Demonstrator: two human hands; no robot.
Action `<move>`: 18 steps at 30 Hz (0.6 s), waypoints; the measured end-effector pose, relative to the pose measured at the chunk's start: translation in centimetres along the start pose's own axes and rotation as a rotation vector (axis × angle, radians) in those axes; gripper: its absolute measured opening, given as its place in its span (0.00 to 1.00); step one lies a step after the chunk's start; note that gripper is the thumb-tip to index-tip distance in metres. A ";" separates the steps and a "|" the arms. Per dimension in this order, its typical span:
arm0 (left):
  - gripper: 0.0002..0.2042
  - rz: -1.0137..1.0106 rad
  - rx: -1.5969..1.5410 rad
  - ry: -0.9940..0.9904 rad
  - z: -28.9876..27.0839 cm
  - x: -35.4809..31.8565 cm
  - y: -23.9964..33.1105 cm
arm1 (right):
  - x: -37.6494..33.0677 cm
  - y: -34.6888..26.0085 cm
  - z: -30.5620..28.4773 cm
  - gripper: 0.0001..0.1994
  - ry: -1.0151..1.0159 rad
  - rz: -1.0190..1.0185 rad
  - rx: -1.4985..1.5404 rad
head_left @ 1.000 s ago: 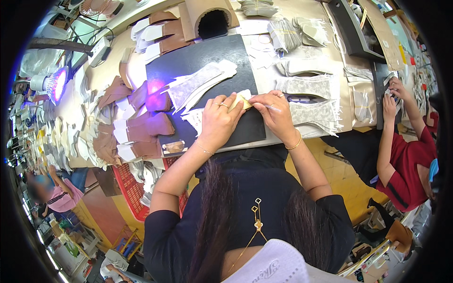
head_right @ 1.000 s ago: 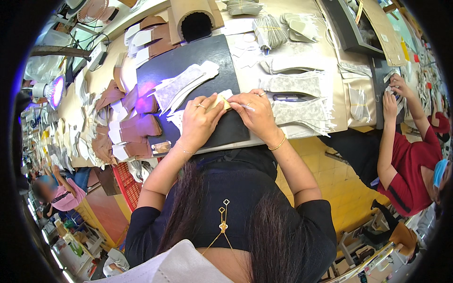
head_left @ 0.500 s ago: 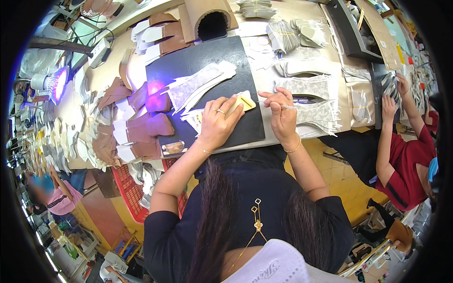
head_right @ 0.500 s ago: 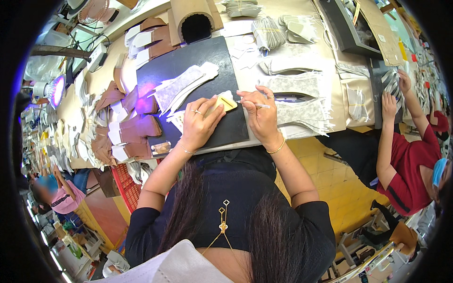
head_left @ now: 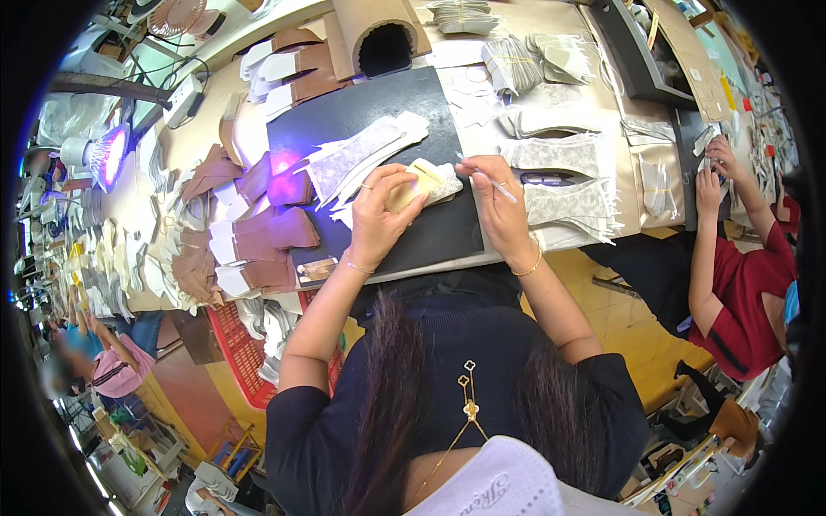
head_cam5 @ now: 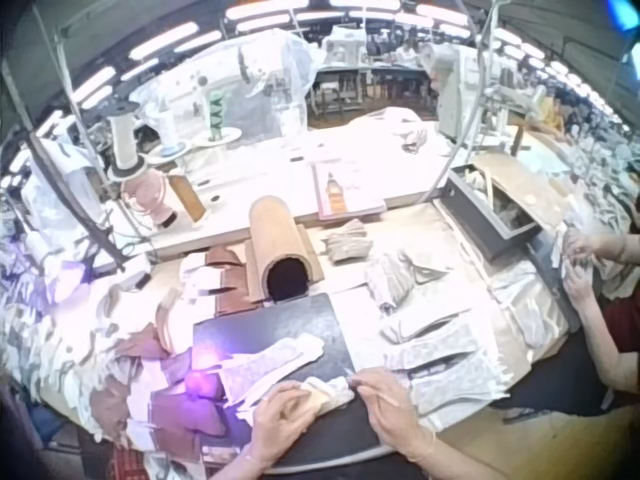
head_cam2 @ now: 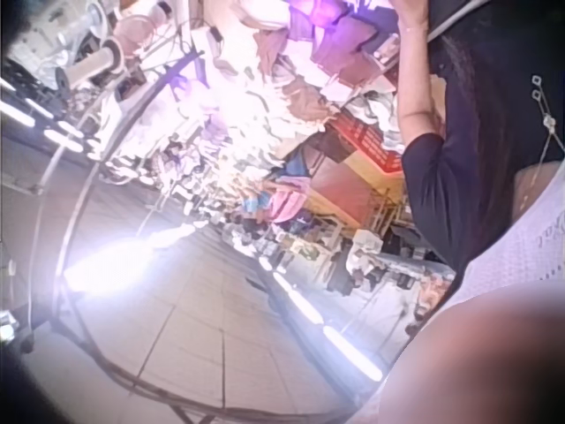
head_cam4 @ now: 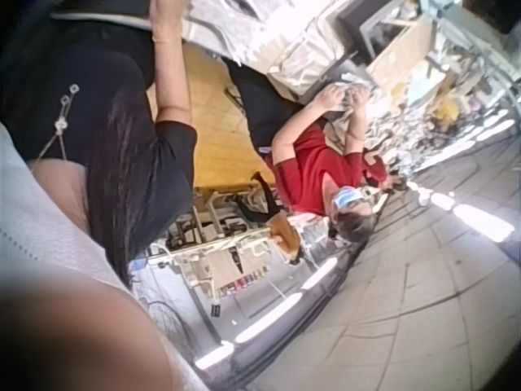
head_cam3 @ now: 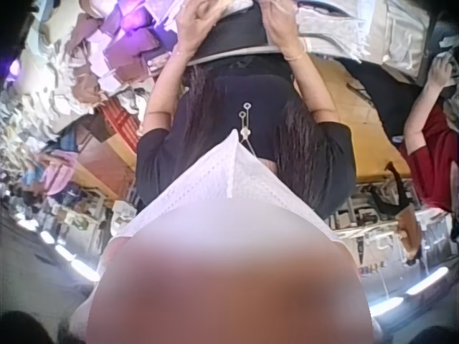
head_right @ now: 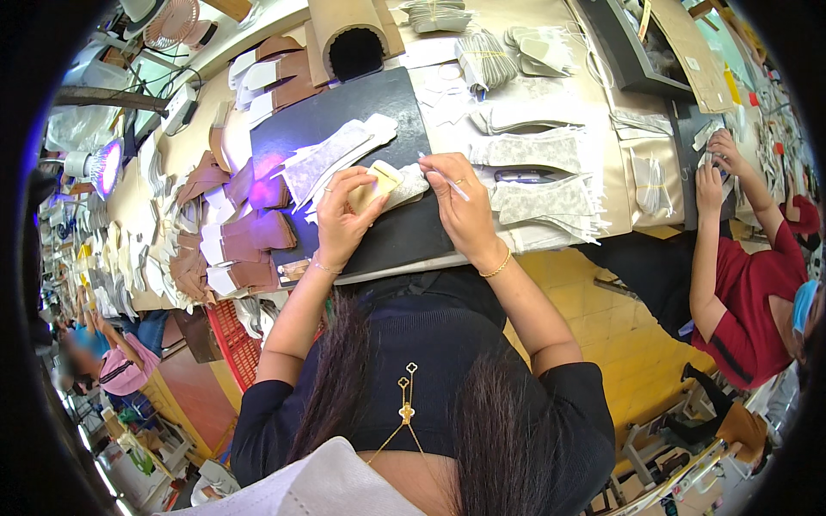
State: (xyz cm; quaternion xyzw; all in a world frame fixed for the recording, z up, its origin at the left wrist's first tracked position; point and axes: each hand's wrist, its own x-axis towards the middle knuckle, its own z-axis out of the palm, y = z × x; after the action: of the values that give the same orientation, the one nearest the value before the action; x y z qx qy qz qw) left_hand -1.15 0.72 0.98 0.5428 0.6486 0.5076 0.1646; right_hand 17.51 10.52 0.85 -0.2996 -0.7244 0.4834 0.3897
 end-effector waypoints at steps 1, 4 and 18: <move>0.16 0.014 0.004 0.005 0.0 0.0 0.0 | 0.0 -0.1 0.0 0.15 -0.015 0.042 -0.013; 0.17 0.038 -0.022 -0.007 -0.1 0.2 -0.1 | -0.3 -0.4 0.2 0.15 -0.010 0.094 0.086; 0.22 0.213 0.318 -0.164 0.8 -0.1 -0.6 | 0.0 -1.0 0.0 0.20 0.012 0.116 0.052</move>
State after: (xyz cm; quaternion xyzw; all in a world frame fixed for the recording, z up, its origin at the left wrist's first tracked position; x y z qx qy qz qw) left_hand -0.79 1.12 0.11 0.6671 0.6438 0.3674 0.0746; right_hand 17.39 10.19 1.77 -0.3339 -0.6906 0.5221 0.3728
